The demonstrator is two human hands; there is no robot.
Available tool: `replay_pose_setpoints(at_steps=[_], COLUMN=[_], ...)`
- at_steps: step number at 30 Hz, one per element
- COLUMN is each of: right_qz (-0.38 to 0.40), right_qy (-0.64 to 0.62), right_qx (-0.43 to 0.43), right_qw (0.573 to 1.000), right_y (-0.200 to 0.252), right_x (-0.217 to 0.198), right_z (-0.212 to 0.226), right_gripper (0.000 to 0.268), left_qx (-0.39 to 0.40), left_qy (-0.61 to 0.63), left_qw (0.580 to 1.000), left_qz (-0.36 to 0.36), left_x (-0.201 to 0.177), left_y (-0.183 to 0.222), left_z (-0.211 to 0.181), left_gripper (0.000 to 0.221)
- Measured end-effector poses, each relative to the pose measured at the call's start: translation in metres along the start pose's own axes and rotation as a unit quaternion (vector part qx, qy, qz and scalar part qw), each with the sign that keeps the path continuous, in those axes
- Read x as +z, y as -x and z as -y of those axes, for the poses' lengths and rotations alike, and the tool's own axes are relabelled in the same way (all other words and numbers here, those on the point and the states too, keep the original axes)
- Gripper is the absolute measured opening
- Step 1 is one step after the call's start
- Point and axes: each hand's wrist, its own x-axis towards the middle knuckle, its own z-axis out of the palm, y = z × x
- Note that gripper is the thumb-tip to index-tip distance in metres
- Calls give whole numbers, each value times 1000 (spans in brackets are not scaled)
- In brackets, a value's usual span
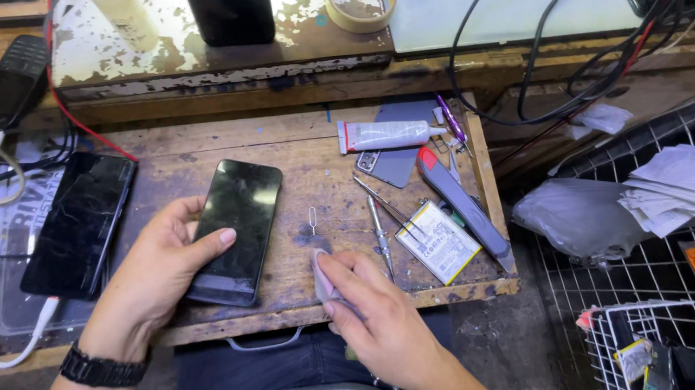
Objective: The person cleans and prepares a mobile phone screen for repair by hand and with a cloth, applying liquid from a small bottle to the surface and wiping it thoroughly.
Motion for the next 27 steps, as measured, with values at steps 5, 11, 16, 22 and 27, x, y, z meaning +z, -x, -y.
replay_pose_setpoints(at_steps=[5, 11, 16, 22, 27], right_qz=[56, 45, 55, 37, 40], right_qy=[-103, 66, 93, 148, 172], right_qx=[186, -1, 1, -65, -95], right_qw=[975, 997, 994, 986, 980], right_y=[-10, -23, -21, -17, -10], right_x=[-8, -2, 5, 8, 14], right_z=[-4, -11, -13, -8, 1], right_gripper=[52, 49, 53, 53, 45], left_qx=[1, 11, 13, 20, 30], left_qy=[85, 93, 107, 110, 113], left_qw=[995, 994, 993, 992, 992], left_qz=[49, 52, 56, 52, 54], left_x=[14, 29, 27, 29, 27], left_y=[7, 7, 13, 14, 12], left_z=[18, 19, 20, 22, 25], left_gripper=[49, 48, 49, 48, 46])
